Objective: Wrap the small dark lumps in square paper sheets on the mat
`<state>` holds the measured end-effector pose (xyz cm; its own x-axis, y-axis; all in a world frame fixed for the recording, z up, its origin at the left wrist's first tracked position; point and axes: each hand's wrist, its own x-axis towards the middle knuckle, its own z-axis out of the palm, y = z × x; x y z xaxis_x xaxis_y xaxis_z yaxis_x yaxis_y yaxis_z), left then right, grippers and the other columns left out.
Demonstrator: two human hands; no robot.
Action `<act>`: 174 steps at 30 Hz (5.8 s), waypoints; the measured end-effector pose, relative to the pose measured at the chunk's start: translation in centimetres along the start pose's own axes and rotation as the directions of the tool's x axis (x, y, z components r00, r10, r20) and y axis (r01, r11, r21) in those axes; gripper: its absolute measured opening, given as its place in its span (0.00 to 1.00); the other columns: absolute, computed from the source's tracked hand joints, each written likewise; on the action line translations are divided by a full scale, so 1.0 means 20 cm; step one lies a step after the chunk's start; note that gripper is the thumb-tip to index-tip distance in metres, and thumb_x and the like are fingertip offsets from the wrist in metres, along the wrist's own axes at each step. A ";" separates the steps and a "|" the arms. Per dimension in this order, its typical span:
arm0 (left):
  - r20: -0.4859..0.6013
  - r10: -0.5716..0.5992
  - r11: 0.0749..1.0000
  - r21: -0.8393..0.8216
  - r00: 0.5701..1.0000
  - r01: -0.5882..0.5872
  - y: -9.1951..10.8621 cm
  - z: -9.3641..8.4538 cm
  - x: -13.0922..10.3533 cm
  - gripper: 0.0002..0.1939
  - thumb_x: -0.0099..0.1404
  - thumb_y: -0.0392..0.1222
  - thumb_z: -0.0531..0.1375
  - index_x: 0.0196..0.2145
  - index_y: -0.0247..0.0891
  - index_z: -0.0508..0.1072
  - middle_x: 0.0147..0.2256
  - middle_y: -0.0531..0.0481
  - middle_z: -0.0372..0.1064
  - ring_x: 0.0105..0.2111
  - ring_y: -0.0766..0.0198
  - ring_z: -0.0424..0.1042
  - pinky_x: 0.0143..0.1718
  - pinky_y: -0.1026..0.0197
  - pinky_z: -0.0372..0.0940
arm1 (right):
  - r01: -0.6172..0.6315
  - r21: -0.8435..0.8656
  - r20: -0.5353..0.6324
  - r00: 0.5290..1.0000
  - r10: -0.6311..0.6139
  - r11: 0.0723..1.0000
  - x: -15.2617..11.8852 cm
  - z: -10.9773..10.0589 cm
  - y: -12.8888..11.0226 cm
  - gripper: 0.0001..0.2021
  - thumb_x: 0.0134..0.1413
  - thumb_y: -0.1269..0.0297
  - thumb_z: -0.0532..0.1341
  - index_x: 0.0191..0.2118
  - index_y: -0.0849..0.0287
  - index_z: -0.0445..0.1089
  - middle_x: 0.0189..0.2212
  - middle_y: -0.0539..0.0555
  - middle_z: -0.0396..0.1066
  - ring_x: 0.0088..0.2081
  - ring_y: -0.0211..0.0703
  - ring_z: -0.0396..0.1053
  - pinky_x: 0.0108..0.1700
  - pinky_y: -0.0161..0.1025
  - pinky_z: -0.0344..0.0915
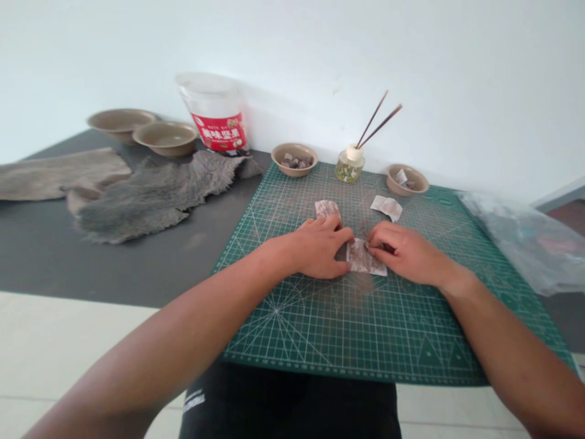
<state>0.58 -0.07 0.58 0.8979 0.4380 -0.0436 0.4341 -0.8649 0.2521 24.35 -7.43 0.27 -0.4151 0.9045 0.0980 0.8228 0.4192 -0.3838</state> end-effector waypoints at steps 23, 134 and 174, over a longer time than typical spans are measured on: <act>0.022 -0.043 0.998 -0.051 0.999 0.044 -0.01 -0.01 0.01 0.27 0.62 0.61 0.57 0.53 0.42 0.64 0.56 0.40 0.59 0.55 0.44 0.65 0.55 0.44 0.61 | 0.039 0.040 0.053 0.998 -0.041 0.998 0.02 0.02 -0.09 0.04 0.63 0.68 0.59 0.35 0.55 0.69 0.36 0.52 0.71 0.37 0.42 0.69 0.41 0.40 0.64; 0.072 -0.012 1.000 0.003 0.997 0.012 -0.01 -0.04 0.01 0.28 0.64 0.61 0.55 0.55 0.41 0.64 0.59 0.38 0.56 0.54 0.43 0.67 0.54 0.44 0.63 | -0.073 -0.014 0.044 0.996 0.073 0.997 0.01 -0.02 -0.10 0.06 0.63 0.65 0.59 0.35 0.55 0.71 0.36 0.51 0.72 0.37 0.43 0.70 0.41 0.41 0.64; 0.064 -0.031 0.999 -0.011 0.997 0.031 0.00 -0.03 0.01 0.28 0.63 0.61 0.56 0.55 0.42 0.64 0.58 0.39 0.57 0.53 0.45 0.67 0.54 0.46 0.63 | -0.127 -0.040 0.004 0.992 0.127 0.991 0.00 -0.03 -0.08 0.05 0.63 0.66 0.58 0.36 0.55 0.71 0.35 0.52 0.73 0.37 0.44 0.70 0.41 0.42 0.63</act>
<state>0.75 0.29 1.17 0.8870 0.4476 -0.1130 0.4612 -0.8479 0.2615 23.13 -8.00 1.42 -0.3085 0.9502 0.0448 0.8836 0.3037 -0.3563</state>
